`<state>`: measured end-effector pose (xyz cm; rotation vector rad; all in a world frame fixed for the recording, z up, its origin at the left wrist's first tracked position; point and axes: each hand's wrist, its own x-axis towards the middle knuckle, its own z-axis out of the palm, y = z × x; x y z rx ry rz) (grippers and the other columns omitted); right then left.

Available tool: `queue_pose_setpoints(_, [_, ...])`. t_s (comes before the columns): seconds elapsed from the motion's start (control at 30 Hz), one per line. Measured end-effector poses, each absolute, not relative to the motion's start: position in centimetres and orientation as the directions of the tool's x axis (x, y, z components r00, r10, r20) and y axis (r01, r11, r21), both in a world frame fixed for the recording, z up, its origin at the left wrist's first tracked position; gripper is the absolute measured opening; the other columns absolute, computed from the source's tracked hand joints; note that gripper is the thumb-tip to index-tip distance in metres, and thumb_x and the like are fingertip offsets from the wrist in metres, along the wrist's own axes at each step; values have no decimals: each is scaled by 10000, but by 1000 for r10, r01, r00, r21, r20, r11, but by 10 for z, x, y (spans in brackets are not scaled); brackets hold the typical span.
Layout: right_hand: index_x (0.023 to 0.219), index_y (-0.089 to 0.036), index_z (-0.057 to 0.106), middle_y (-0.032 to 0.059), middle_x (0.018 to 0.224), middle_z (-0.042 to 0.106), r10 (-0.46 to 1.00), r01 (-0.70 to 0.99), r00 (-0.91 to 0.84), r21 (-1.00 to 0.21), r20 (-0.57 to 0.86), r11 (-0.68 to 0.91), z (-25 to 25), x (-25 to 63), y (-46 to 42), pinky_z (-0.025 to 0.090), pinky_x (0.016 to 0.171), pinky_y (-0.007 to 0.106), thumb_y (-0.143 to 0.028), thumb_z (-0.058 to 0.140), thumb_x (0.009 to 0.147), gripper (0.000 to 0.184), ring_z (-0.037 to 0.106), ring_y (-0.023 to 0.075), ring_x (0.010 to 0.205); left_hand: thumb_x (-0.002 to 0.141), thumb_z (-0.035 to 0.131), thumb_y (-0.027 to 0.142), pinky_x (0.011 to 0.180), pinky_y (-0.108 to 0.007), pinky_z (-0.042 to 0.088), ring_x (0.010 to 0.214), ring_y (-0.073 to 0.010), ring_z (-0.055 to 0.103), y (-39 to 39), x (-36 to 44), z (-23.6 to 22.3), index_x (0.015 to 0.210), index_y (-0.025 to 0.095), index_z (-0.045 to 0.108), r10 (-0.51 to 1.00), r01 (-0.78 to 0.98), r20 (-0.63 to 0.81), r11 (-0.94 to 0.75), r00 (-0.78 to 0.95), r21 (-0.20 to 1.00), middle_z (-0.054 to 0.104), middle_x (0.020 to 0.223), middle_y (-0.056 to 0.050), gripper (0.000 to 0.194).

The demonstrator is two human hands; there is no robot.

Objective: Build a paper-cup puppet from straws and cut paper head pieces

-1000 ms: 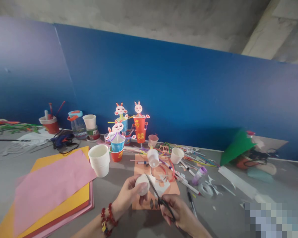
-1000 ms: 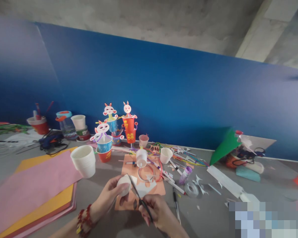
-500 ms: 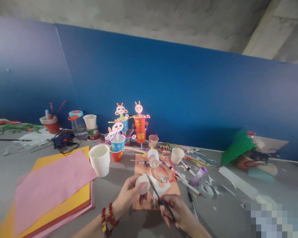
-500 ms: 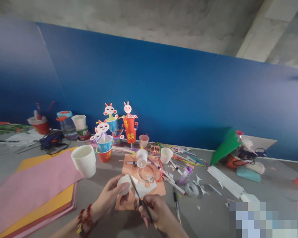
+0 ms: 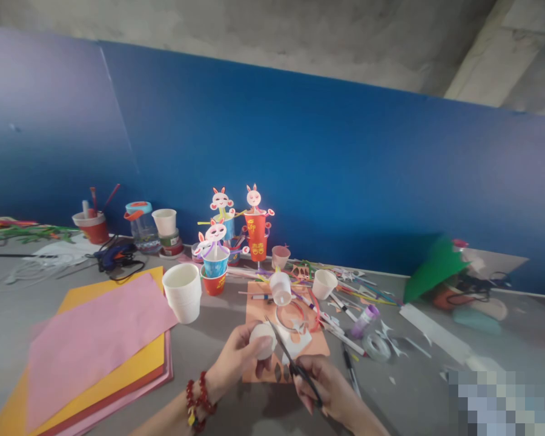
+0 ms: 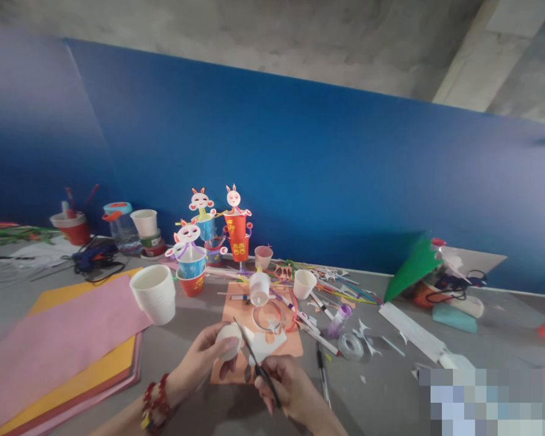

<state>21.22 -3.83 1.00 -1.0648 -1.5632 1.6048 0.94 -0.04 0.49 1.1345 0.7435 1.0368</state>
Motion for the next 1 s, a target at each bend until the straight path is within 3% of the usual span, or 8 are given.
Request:
queue_pose_setpoints(0.37, [637,-189,472,-65,433,451,871,80,-485,-996,-73,-40,7,214,-40,197,368,199,-813,566,717,636,278,36,324,775,726,456,370,-163,389,369,-83,518,-3,11,14,705,150,619,935,-282,11,95,353,955,660,499,-12,332])
queue_pose_setpoints(0.6, [626,-186,464,-67,464,432,873,46,-483,-997,-75,-60,-3,216,-37,216,358,177,-779,600,724,617,362,43,353,772,726,467,369,-169,396,376,-88,520,-1,9,10,708,143,623,932,-282,20,88,361,955,655,505,-13,346])
queue_pose_setpoints(0.77, [650,-180,484,-66,463,434,870,80,-484,-995,-91,-59,-3,218,-37,178,340,176,-799,589,713,632,348,40,349,796,710,448,381,-168,405,382,-85,522,0,7,7,727,143,626,925,-275,36,75,378,959,662,518,-15,324])
queue_pose_setpoints(1.0, [613,-183,463,-67,467,429,876,57,-479,-998,-60,-37,1,216,-37,214,354,175,-790,603,708,631,353,36,353,790,715,439,377,-171,406,383,-86,519,1,6,7,746,138,641,931,-272,38,67,363,960,658,517,-11,313])
